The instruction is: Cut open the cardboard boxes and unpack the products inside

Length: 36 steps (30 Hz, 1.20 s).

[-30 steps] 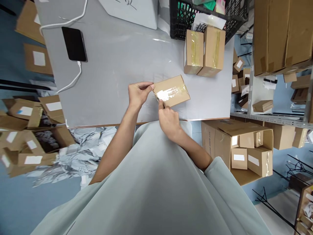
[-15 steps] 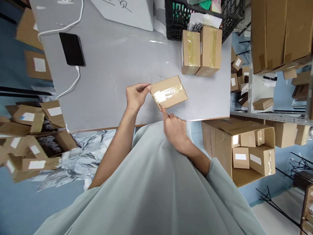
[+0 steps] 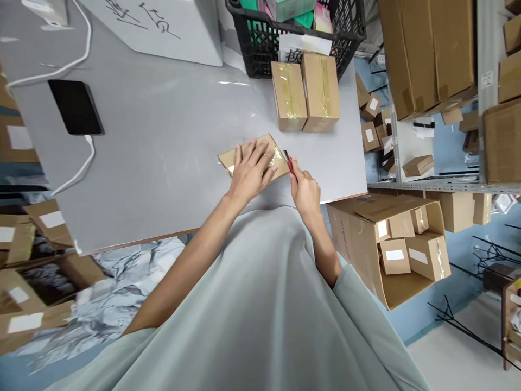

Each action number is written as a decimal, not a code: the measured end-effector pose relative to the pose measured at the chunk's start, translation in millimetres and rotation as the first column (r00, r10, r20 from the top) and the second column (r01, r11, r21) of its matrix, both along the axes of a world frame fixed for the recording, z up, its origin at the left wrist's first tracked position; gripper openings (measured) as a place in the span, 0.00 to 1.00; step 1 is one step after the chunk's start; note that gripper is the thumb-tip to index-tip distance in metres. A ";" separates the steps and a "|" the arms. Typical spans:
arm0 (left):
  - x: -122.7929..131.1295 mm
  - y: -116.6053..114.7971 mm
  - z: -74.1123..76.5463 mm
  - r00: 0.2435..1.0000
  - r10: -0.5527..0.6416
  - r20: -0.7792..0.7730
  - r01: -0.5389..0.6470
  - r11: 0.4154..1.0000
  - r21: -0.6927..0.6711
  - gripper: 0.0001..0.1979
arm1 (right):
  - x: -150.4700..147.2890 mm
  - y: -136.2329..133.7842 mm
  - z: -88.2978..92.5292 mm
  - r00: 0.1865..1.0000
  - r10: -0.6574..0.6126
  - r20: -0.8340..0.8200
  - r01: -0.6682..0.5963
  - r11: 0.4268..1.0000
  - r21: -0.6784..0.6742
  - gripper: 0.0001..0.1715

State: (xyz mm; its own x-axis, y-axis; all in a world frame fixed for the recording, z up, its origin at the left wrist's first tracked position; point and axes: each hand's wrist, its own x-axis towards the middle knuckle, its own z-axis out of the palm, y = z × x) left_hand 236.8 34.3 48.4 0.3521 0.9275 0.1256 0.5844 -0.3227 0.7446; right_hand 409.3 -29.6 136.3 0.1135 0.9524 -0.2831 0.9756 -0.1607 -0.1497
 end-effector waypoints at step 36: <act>3.3 -6.0 -3.8 0.989 0.064 0.136 -0.056 0.997 -0.057 0.28 | -60.1 26.4 22.4 0.955 0.033 0.293 0.034 0.974 -0.222 0.41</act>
State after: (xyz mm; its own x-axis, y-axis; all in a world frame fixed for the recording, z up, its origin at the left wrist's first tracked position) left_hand 240.0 28.3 44.6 0.2784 0.9530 0.1192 0.4923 -0.2481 0.8343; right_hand 349.2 -3.2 158.7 0.2238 0.8688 -0.4417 0.9706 -0.1572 0.1825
